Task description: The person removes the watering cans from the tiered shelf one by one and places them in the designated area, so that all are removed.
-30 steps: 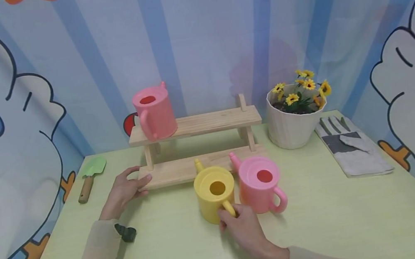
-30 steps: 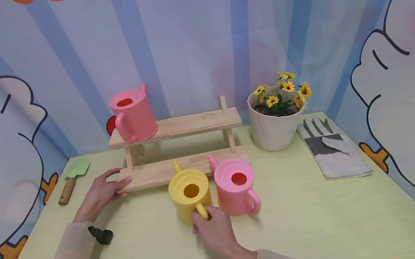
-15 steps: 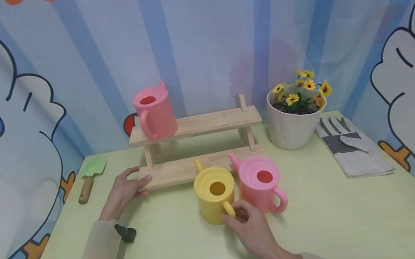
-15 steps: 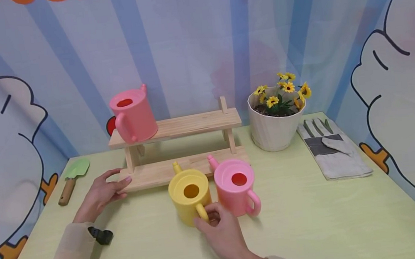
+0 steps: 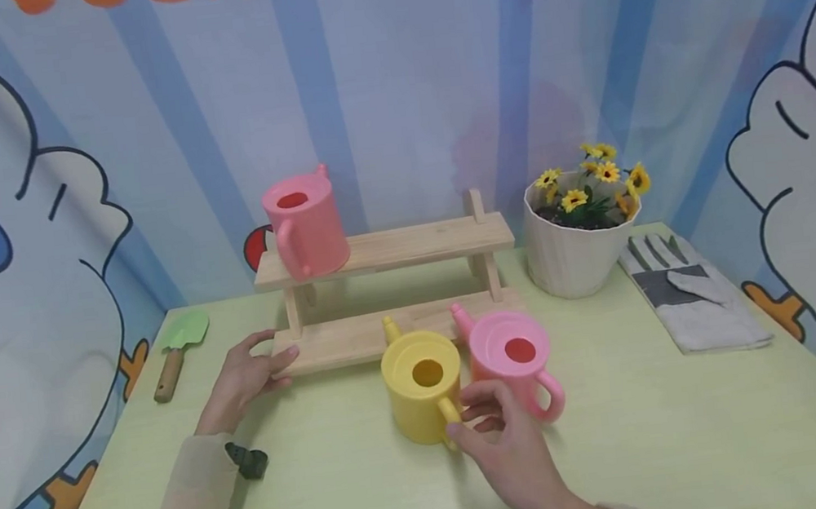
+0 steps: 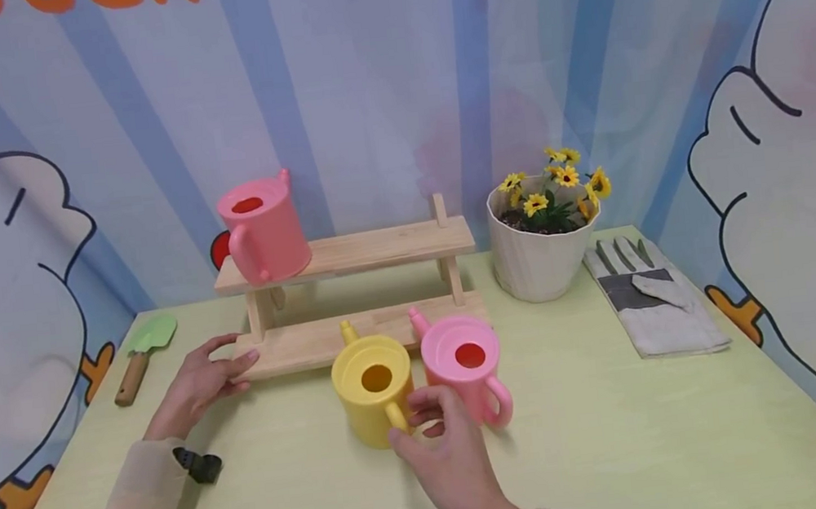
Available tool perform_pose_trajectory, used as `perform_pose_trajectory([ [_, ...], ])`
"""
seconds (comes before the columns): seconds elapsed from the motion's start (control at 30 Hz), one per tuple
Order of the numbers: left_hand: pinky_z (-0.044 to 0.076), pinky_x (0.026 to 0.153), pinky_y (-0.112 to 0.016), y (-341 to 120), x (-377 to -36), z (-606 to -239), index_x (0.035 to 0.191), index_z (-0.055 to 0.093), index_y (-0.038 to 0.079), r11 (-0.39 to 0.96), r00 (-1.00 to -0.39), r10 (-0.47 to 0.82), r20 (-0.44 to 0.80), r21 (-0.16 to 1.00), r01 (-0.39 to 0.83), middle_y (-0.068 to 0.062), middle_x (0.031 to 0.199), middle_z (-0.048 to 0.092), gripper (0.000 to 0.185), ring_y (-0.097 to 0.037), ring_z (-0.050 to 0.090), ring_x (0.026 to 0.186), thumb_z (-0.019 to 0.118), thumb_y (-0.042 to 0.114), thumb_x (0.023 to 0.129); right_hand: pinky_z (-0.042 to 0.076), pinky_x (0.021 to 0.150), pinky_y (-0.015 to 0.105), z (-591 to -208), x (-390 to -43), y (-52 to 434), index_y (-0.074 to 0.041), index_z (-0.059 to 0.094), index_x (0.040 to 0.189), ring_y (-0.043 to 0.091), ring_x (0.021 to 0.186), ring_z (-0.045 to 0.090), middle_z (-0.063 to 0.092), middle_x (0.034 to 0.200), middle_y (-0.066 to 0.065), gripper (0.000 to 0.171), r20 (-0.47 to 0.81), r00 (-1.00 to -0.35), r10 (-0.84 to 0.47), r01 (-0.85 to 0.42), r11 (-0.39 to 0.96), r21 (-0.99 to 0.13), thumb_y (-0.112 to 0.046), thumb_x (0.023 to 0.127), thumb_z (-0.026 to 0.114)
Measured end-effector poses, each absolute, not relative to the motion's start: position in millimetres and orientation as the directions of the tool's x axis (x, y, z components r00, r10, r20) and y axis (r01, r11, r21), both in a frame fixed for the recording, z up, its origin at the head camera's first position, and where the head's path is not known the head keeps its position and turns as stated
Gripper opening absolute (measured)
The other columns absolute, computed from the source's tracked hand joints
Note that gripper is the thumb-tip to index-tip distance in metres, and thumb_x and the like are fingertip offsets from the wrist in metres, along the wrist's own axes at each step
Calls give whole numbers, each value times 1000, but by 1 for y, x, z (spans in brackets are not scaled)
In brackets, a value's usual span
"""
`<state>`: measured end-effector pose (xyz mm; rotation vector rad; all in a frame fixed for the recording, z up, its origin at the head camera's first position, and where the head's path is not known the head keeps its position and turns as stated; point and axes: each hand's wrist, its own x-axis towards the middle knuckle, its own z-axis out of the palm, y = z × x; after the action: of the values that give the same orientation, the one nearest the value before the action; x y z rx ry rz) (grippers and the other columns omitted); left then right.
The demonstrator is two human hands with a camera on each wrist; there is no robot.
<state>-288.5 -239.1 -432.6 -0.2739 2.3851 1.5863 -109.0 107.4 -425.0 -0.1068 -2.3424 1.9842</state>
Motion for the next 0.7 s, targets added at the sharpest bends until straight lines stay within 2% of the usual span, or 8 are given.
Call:
perform_pose_trajectory([
  [0.3,63,75,-20,-240,-287,-434,173,25,8,378,-948,-14,-318,876,-299,-9,118,69,92,-2,74,72,77,39,104,52,99,24,-401,-114,113,-9,63,123,15,109,65,69,119,8,37,187,-980,62,-168,229,-959,-10,92,84],
  [0.53,64,76,-20,-240,-290,-437,173,26,8,373,-951,-14,-309,881,-292,-12,125,67,91,-3,75,73,77,38,104,56,97,26,-377,-128,110,-6,64,125,23,111,67,70,120,14,37,324,-946,-18,-316,289,-904,-12,93,82],
  [0.7,64,76,-19,-240,-290,-437,172,28,8,369,-951,-19,-309,882,-294,-13,128,66,89,-2,75,74,77,37,104,58,95,30,-361,-138,103,-9,67,123,32,110,68,72,118,15,34,365,-928,-76,-371,293,-881,-16,94,82],
])
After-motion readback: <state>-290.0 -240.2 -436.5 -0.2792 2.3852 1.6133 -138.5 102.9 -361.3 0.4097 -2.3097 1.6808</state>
